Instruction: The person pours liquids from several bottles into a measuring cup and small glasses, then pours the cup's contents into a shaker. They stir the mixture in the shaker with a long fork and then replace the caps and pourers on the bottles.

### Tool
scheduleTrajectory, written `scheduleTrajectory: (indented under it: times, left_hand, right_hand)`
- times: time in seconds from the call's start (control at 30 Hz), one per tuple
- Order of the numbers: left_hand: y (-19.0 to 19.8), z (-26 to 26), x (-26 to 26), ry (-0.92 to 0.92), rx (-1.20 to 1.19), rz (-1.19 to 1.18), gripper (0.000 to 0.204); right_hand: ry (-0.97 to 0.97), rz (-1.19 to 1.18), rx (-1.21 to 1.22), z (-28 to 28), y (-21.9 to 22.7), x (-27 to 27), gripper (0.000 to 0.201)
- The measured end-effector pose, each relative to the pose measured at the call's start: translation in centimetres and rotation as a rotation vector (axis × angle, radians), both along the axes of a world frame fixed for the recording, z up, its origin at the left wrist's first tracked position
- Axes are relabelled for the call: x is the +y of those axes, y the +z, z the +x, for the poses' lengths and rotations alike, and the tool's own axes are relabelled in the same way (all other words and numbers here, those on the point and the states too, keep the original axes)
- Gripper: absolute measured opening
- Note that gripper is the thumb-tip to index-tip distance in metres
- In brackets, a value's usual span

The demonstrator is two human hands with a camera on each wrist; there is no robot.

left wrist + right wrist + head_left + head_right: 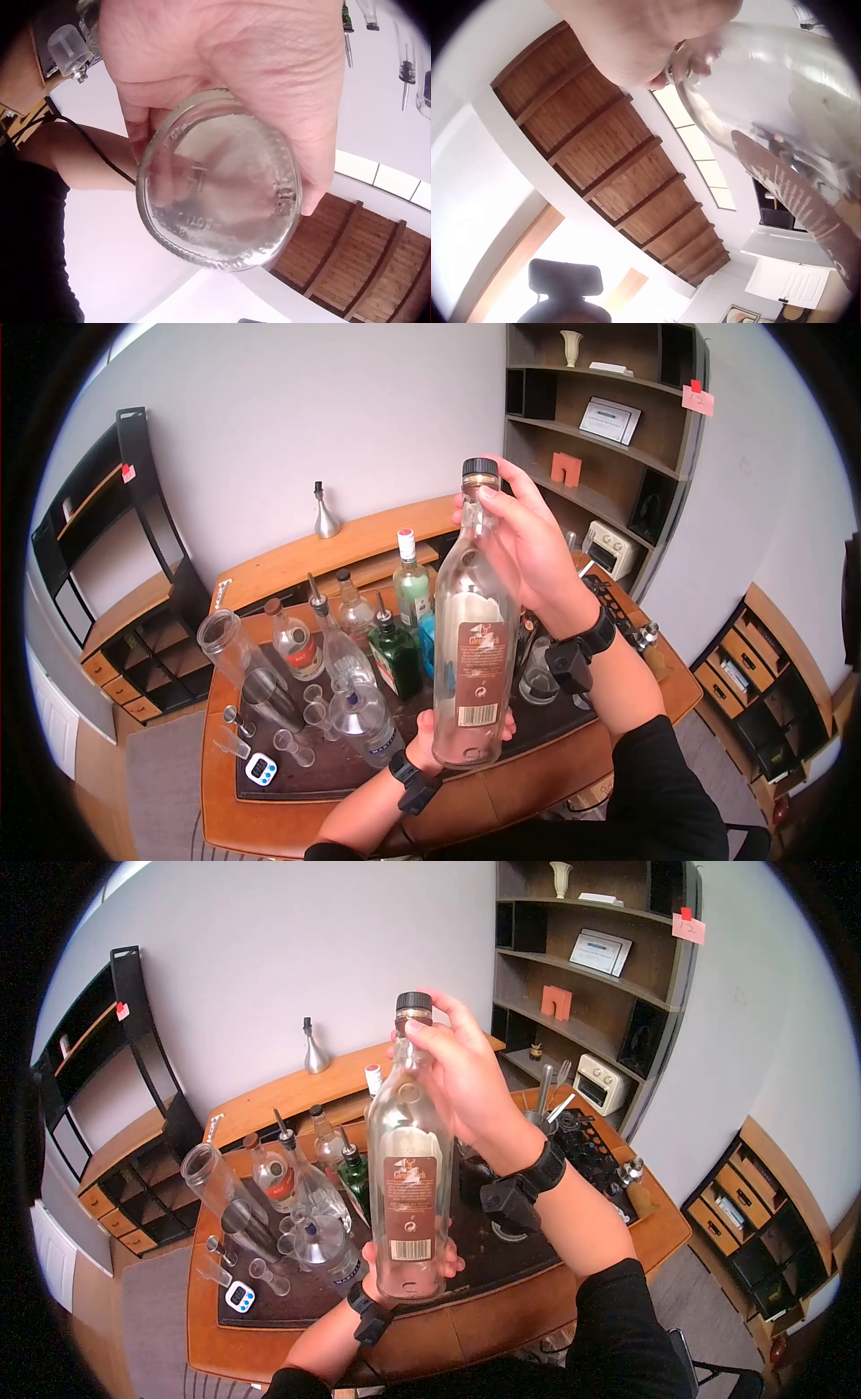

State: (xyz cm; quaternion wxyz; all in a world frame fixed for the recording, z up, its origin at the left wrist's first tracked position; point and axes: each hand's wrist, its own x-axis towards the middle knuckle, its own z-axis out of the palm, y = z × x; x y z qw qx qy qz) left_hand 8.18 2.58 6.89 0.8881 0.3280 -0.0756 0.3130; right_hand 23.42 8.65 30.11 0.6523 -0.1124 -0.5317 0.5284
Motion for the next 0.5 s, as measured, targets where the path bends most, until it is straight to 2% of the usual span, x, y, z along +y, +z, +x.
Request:
scheduleTrajectory:
  times: [0.5]
  left_hand:
    - [-0.14,0.29,-0.19,0.012,-0.038,0.006,0.126]
  right_hand:
    - [0.058,0.001,-0.017,0.56,-0.19,0.6,0.041]
